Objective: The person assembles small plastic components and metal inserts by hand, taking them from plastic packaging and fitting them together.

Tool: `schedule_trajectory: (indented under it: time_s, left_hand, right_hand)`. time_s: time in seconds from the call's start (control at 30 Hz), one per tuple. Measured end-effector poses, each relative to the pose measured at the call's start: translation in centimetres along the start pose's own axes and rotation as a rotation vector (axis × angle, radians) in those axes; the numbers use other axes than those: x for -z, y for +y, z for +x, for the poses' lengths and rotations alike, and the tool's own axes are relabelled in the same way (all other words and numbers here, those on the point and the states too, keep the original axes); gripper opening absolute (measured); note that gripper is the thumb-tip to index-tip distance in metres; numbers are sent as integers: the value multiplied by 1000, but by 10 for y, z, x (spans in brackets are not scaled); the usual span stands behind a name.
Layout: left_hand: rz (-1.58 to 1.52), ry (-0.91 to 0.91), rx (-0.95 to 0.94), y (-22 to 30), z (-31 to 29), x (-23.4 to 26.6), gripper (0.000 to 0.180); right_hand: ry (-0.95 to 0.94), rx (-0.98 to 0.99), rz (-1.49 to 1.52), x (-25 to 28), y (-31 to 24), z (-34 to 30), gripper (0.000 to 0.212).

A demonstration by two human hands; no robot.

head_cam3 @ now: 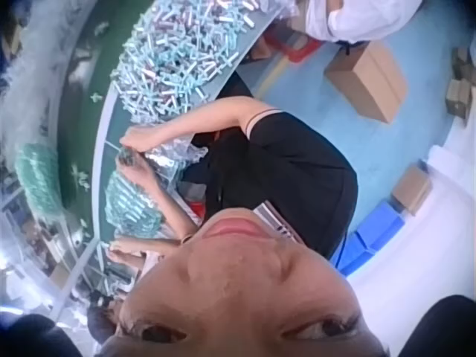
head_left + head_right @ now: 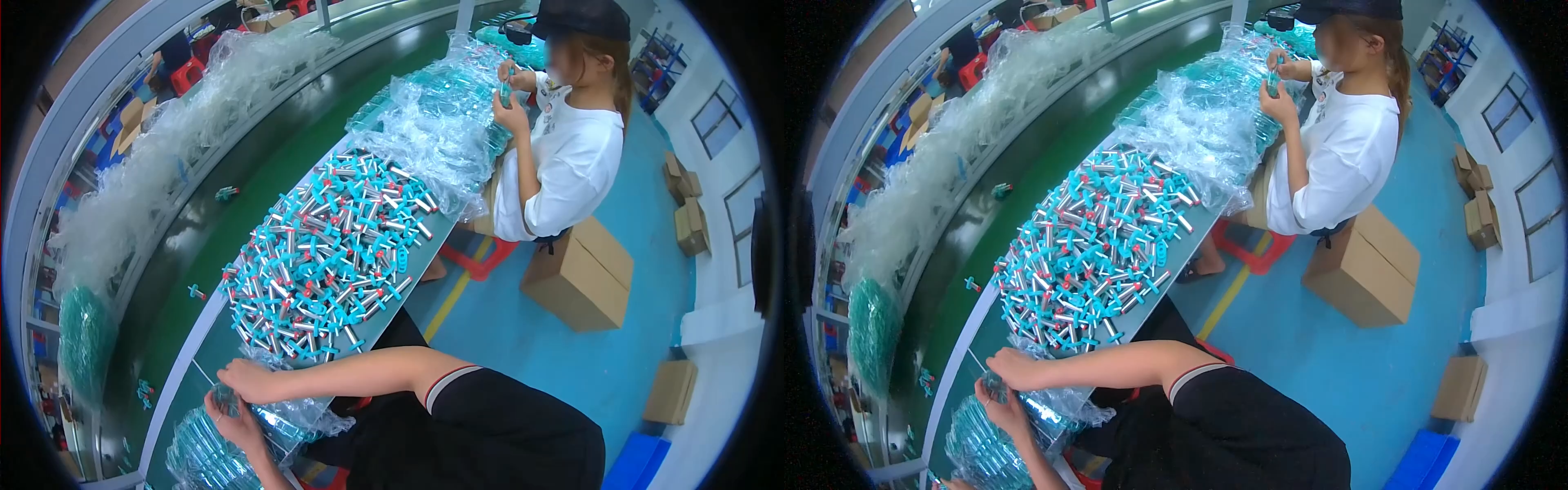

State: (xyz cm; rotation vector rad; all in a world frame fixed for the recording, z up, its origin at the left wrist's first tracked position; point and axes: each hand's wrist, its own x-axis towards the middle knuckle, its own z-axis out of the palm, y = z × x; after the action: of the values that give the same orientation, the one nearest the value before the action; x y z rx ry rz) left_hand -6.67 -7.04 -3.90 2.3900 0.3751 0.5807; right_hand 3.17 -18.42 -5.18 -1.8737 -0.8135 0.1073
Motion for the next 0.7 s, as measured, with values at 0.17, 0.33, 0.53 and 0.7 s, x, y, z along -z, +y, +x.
schedule_trajectory:
  time_s: [0.17, 0.33, 0.53, 0.7]
  left_hand:
    - [-132, 99, -3, -3, 0, 10, 61]
    - [-246, 35, 95, 7, 17, -5, 71]
    - [-229, 58, 129, 0, 5, 1, 68]
    - [-204, 111, 127, -1, 2, 2, 68]
  right_hand:
    - [58, 181, -138, -32, 7, 7, 16]
    - [75, 101, -175, 1, 15, 13, 11]
    - [9, -14, 54, 3, 8, 4, 7]
    - [-61, 18, -6, 3, 0, 6, 10]
